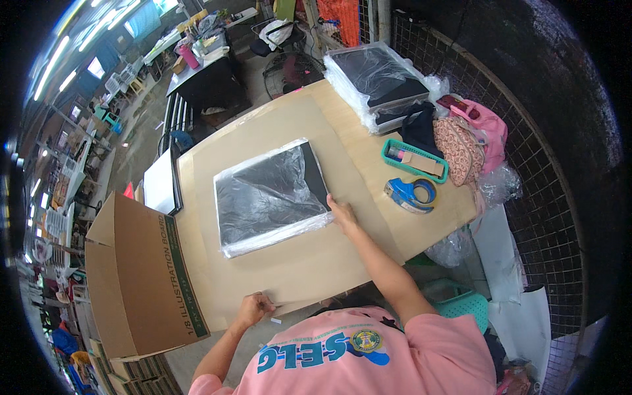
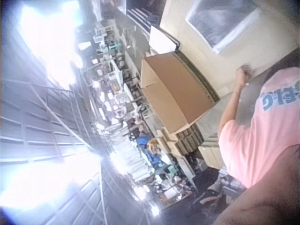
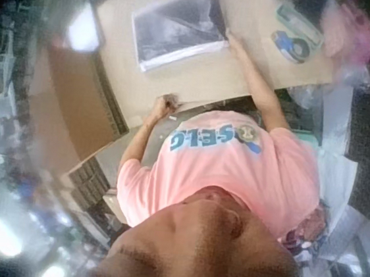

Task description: The person wraps individual flat items in brown paper and secures them with tape before placing them into a large cardboard box.

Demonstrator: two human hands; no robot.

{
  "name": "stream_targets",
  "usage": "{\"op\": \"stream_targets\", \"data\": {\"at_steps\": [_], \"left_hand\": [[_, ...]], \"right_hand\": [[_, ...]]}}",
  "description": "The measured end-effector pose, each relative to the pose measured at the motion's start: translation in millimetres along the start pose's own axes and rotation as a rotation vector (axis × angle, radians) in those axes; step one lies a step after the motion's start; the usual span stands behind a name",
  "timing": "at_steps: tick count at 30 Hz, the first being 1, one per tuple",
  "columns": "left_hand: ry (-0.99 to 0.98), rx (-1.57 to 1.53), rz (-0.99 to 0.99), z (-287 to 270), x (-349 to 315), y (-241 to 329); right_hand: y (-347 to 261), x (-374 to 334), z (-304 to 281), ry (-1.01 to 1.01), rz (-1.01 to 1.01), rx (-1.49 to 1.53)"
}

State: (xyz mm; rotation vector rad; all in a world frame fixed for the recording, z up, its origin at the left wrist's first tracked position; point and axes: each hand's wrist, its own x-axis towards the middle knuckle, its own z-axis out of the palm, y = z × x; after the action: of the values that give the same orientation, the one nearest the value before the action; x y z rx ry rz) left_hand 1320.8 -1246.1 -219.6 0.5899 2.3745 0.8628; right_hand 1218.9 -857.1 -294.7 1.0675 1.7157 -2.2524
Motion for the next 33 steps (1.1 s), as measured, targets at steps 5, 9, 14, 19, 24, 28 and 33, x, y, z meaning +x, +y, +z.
{"op": "stream_targets", "data": {"at_steps": [5, 9, 14, 19, 24, 28, 33], "left_hand": [[-0.006, 0.065, 0.012, -1.6, 5.3, 13.9], [0.044, 0.116, 0.022, -13.8, -8.3, 34.1], [0.267, 0.356, 0.147, -65.3, -19.2, 86.5], [0.381, 0.473, 0.272, -151.7, 44.4, 80.8], [0.819, 0.630, 0.092, -183.2, 163.3, 45.5], [0.930, 0.484, 0.030, -86.0, 216.1, 63.1], [0.595, 0.495, -0.029, -25.2, 207.2, 60.4]], "right_hand": [[5.7, 21.1, -12.5, -0.053, 0.030, -0.116], [-1.4, -27.1, -2.8, 0.110, -0.414, -0.538], [-38.4, -200.1, -24.6, -0.459, -1.208, -1.512], [-124.0, -141.0, -29.9, -0.273, -0.996, -1.418], [-215.5, -4.0, 58.7, -0.206, -1.014, -1.314], [-216.5, 113.4, 65.2, -0.256, -0.799, -1.413], [-198.4, 147.0, 77.9, -0.380, -0.549, -1.468]]}}
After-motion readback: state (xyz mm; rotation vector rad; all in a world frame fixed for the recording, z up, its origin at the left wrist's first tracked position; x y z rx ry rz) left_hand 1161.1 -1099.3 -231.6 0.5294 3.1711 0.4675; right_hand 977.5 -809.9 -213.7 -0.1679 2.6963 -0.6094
